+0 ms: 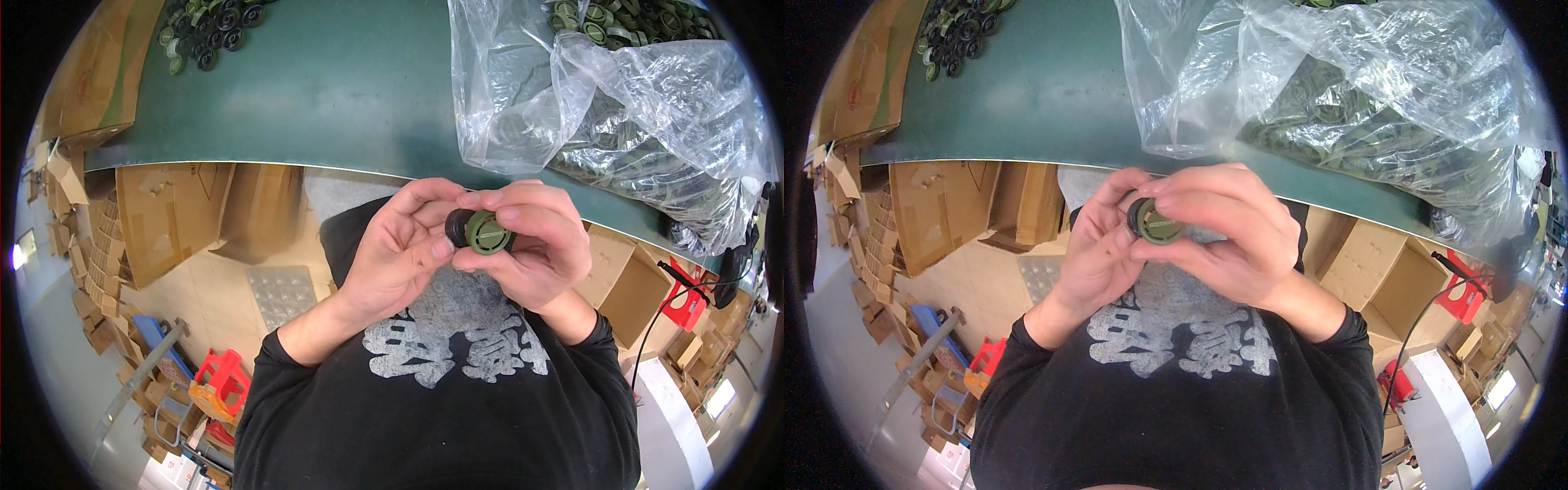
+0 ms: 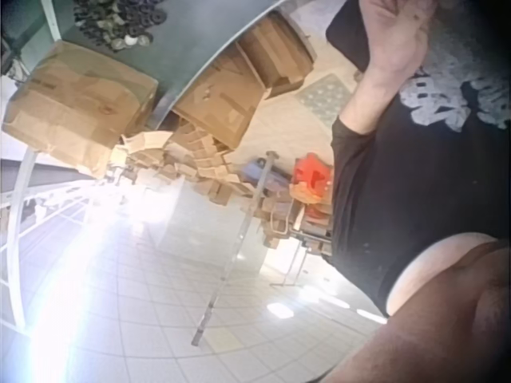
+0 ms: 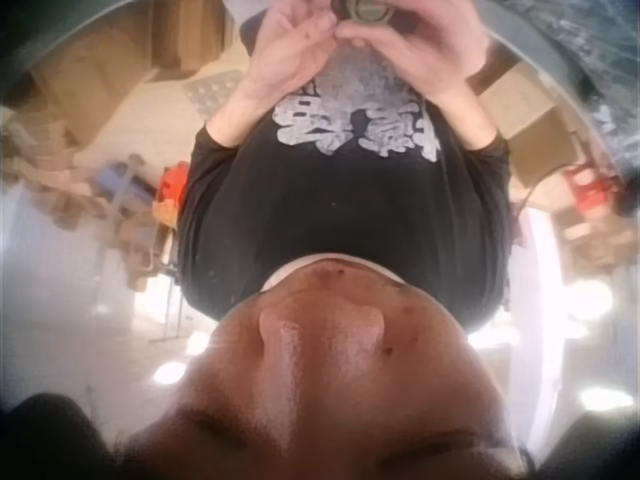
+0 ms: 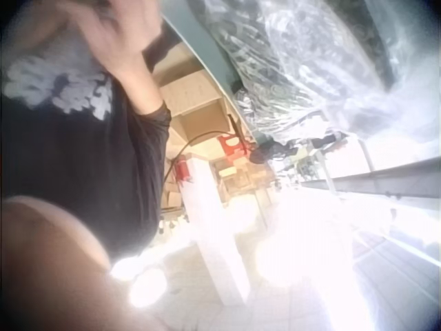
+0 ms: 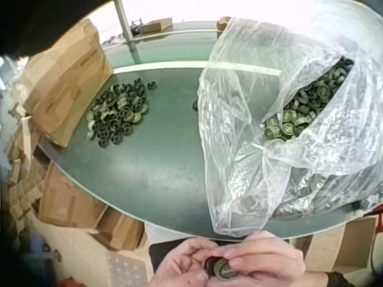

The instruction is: The person assembles black rubber rings into green plastic housings by hand at a workbench.

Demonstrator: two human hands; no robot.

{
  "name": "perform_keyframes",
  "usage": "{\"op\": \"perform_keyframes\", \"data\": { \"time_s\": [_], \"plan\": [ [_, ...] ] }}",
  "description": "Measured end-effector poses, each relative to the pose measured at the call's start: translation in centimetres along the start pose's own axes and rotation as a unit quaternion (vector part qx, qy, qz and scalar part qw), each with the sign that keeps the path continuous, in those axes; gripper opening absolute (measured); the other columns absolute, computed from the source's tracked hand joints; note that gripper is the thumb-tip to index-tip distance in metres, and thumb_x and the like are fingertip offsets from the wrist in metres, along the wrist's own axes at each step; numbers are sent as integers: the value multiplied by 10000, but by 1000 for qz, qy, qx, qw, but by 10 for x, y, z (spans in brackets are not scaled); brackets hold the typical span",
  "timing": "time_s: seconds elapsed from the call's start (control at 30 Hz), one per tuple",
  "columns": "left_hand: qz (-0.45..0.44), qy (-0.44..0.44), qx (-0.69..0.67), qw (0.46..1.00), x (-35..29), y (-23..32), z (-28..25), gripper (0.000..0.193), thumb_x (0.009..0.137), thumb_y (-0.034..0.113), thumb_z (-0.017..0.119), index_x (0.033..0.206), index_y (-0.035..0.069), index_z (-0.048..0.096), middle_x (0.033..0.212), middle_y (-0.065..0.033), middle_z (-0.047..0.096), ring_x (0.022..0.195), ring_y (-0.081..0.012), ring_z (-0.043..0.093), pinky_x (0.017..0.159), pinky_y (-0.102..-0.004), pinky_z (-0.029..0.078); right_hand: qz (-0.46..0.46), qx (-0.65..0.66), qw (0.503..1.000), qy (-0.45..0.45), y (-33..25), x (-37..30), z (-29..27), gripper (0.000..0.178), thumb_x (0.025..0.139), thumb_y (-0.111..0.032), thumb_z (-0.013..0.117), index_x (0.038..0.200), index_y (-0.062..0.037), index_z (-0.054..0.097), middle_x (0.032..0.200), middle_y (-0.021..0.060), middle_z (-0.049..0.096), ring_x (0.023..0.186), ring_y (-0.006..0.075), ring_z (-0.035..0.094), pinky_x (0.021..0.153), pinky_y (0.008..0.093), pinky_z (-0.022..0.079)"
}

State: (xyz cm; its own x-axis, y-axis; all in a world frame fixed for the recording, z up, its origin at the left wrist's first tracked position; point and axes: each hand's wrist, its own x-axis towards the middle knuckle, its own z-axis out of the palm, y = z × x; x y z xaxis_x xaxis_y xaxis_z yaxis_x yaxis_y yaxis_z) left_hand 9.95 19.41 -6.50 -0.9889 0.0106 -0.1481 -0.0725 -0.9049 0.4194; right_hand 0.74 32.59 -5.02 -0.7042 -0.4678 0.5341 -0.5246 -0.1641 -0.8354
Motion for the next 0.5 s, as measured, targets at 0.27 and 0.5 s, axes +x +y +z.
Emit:
{"op": "perform_keyframes", "data": {
  "time_s": [0.27, 0.5],
  "plan": [
    [15, 2, 16, 1000, -4, 10, 1, 337, 925, 96, 516, 1228, -29, 441, 1100, -210, 592, 917, -240, 636, 733, -329, 560, 45, 28, 999, -2, -6, 0, -16, 316, 646, -27, 780, 926, 46, 654, 1014, 186, 612, 840, 246, 648, 693, 300, 527],
    [-7, 27, 66, 997, -7, 14, -3, 354, 911, 179, 536, 1198, -19, 481, 1038, -228, 603, 828, -227, 654, 695, -312, 565, 139, 62, 986, -68, -18, 12, -25, 337, 659, 53, 712, 990, 66, 650, 1115, 205, 570, 918, 265, 648, 787, 323, 528]
  ]
}}
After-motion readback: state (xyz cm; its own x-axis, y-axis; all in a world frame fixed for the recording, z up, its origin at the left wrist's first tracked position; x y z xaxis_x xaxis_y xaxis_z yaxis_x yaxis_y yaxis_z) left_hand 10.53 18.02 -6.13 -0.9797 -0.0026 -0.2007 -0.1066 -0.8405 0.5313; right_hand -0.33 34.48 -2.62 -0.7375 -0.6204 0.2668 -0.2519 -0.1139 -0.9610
